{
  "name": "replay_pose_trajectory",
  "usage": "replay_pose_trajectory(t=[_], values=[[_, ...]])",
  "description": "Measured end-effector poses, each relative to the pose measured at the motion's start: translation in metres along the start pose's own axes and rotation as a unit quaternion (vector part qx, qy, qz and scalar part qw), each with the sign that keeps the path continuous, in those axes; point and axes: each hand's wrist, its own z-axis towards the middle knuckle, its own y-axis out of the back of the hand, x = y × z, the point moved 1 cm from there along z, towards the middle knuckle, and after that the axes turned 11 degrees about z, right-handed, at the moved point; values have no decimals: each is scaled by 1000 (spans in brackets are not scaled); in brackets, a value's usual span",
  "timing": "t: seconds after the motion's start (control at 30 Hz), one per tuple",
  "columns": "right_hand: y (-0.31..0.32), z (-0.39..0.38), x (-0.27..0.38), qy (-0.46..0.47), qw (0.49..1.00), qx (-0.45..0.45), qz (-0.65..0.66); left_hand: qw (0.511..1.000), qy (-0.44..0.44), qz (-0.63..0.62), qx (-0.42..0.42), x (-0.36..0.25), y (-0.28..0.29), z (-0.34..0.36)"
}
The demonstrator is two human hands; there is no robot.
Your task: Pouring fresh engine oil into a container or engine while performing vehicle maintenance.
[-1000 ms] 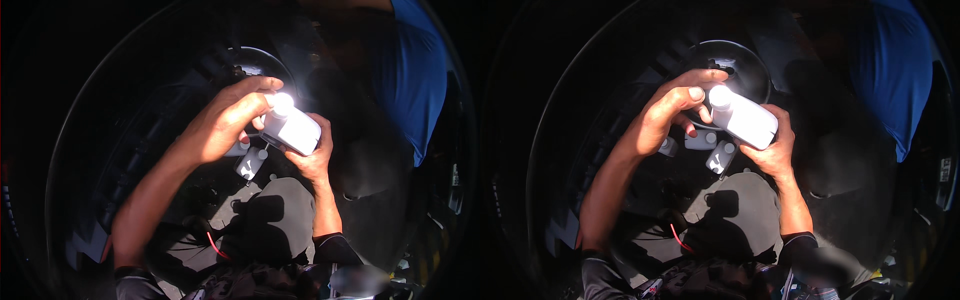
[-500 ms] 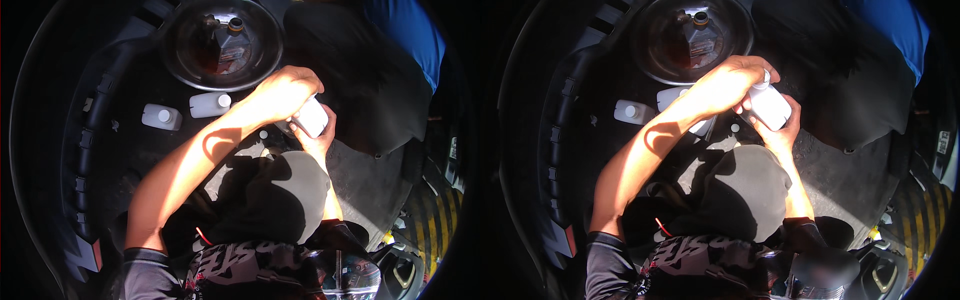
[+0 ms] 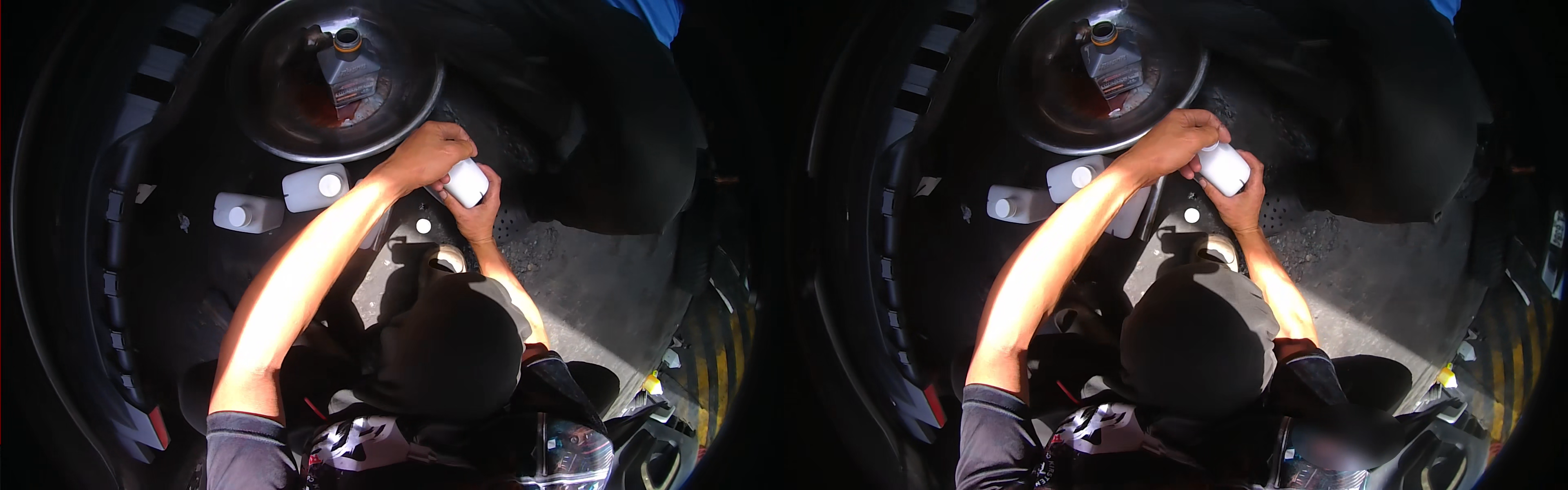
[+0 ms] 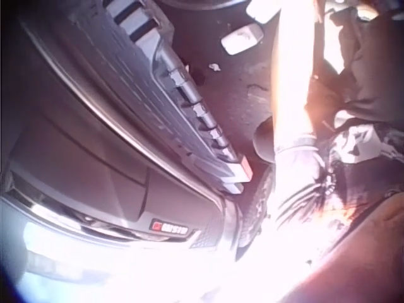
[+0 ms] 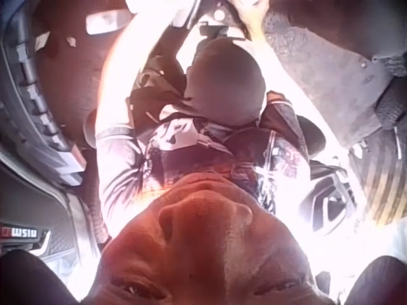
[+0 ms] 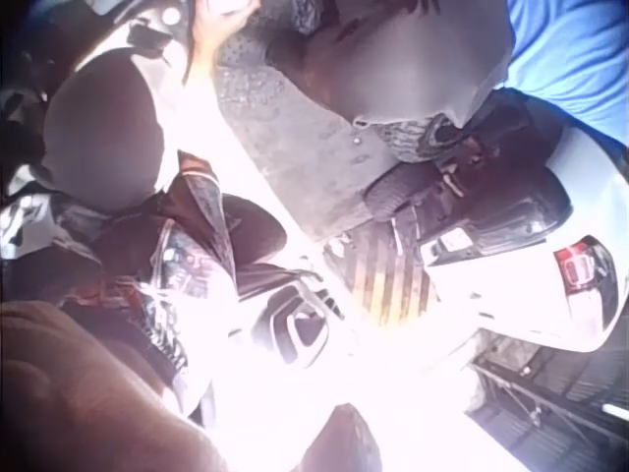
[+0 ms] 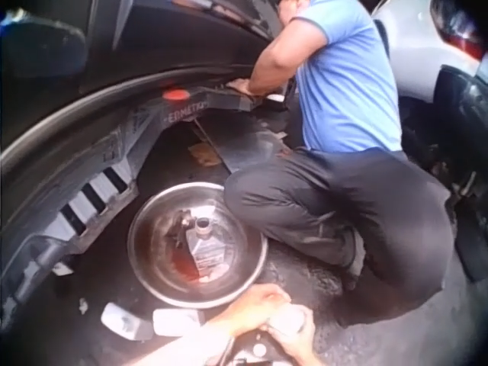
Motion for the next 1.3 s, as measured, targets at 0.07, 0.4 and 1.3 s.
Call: replay_pose_trajectory(t=[0.07,0.4,1.3], values=[[7,0,-12,16,999,-7,-32,1000,18,3,14,2,-3,6],[14,-3,-12,4,997,26,-77,994,16,92,64,0,-8,12],[15,0,-7,48,994,34,-91,974,-20,206,-93,-2,-29,9]])
